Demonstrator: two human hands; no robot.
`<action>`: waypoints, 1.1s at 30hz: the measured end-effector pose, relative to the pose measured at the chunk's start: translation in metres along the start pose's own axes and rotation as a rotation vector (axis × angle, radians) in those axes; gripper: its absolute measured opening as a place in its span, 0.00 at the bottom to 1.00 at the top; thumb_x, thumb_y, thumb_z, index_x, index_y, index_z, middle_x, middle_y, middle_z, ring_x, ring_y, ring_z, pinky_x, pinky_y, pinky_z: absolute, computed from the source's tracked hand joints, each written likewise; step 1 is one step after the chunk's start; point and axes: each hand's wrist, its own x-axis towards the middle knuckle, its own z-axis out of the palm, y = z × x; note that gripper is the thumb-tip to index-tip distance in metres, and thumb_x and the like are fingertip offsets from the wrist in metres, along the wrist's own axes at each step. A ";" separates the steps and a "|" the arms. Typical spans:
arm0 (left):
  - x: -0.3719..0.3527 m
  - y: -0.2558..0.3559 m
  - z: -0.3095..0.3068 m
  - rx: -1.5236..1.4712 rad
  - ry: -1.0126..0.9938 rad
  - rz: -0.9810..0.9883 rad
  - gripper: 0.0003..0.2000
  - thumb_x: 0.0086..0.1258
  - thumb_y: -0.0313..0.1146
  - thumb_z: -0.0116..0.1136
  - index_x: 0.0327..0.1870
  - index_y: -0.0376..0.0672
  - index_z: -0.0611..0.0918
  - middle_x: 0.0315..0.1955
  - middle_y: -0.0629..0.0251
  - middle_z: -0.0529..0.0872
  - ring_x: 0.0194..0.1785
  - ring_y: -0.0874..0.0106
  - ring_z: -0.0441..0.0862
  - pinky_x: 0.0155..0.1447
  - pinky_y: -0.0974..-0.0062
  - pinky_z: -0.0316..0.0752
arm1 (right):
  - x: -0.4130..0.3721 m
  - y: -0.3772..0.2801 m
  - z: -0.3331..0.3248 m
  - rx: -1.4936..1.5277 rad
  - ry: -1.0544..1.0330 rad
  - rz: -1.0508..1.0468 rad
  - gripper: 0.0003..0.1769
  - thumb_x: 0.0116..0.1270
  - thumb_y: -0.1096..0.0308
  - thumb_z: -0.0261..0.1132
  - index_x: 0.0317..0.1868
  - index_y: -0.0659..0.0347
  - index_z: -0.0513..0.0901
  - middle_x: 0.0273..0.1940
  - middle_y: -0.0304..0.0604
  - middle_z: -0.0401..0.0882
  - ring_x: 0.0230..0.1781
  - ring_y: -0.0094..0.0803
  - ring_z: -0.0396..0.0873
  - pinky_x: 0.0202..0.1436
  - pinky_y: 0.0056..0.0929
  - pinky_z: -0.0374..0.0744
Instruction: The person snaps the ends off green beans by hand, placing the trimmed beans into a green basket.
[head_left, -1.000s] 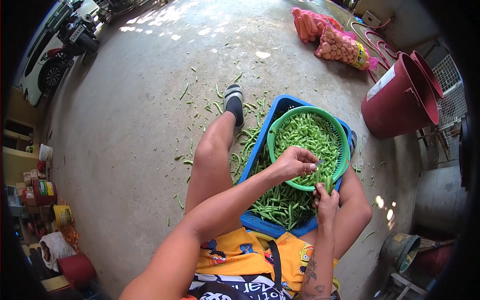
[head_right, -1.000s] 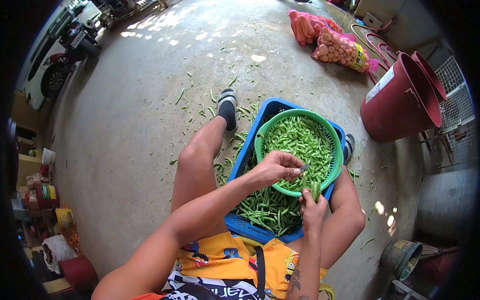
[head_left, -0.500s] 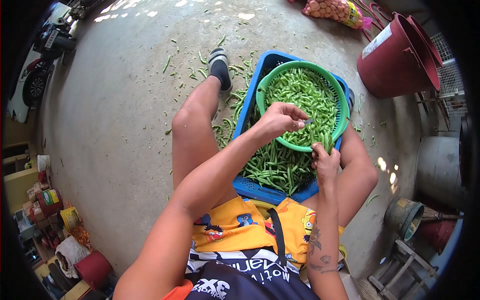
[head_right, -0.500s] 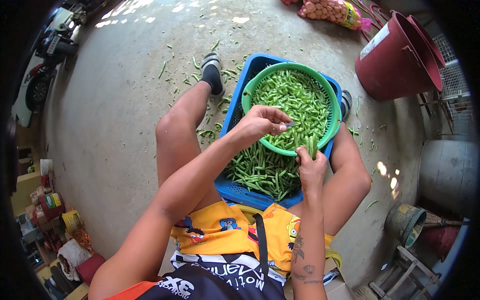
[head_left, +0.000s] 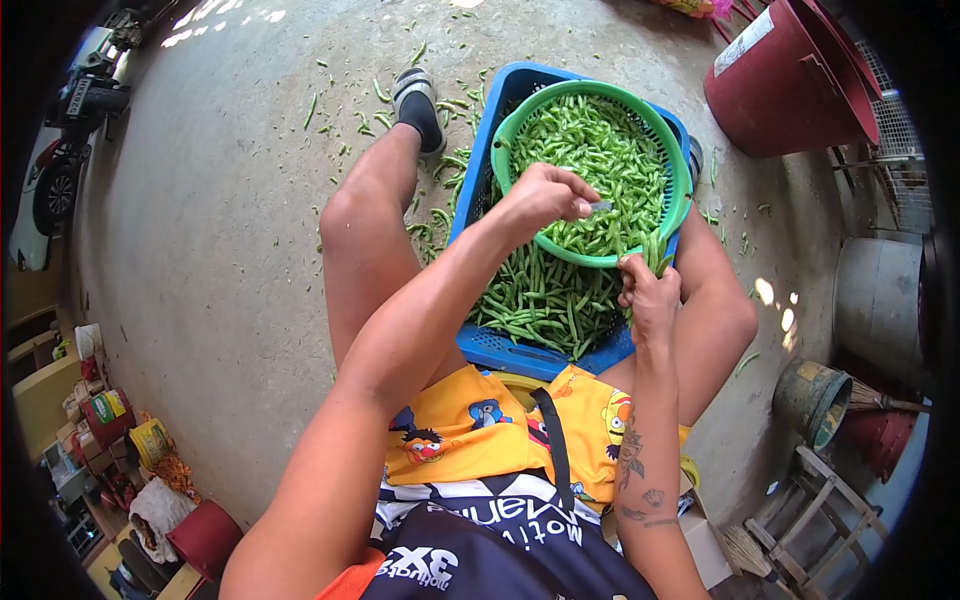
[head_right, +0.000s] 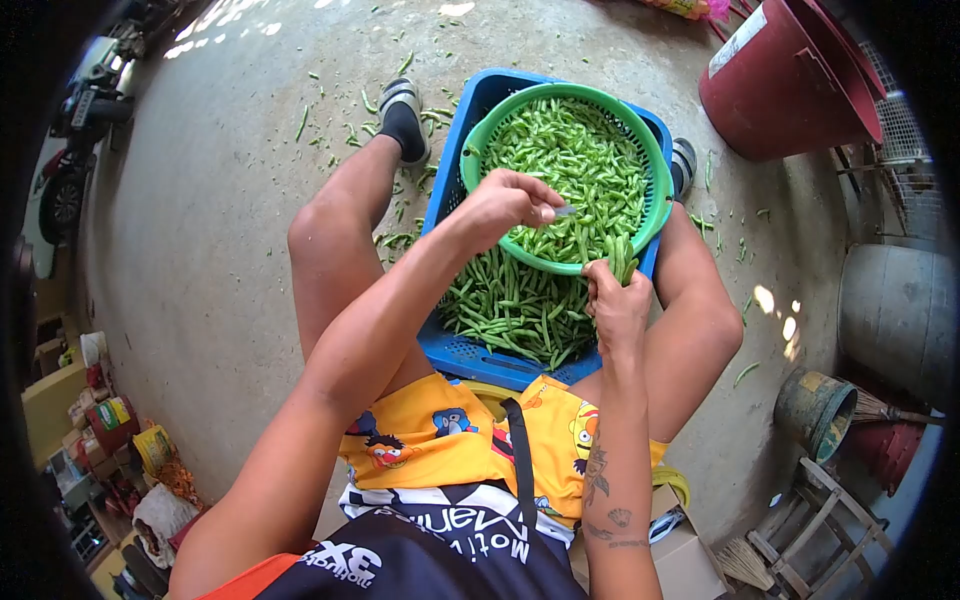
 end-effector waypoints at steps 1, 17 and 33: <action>0.001 0.000 -0.002 -0.027 0.006 -0.022 0.11 0.62 0.20 0.65 0.46 0.31 0.89 0.34 0.63 0.89 0.36 0.76 0.81 0.45 0.76 0.76 | 0.000 -0.001 0.001 -0.001 0.000 0.002 0.06 0.64 0.69 0.71 0.33 0.63 0.84 0.22 0.32 0.75 0.16 0.18 0.67 0.19 0.20 0.66; -0.003 -0.014 0.018 -0.018 -0.241 -0.074 0.11 0.64 0.18 0.62 0.46 0.29 0.88 0.37 0.60 0.89 0.36 0.74 0.83 0.43 0.76 0.77 | 0.002 0.003 0.014 0.032 -0.018 -0.072 0.06 0.67 0.70 0.72 0.40 0.64 0.86 0.23 0.30 0.75 0.17 0.16 0.67 0.20 0.19 0.65; -0.016 0.017 0.004 0.332 0.084 0.112 0.09 0.75 0.28 0.62 0.51 0.34 0.86 0.37 0.61 0.92 0.39 0.76 0.88 0.38 0.73 0.79 | 0.000 -0.004 0.002 0.471 -0.305 0.141 0.14 0.82 0.60 0.59 0.58 0.61 0.80 0.38 0.41 0.83 0.24 0.20 0.71 0.28 0.21 0.71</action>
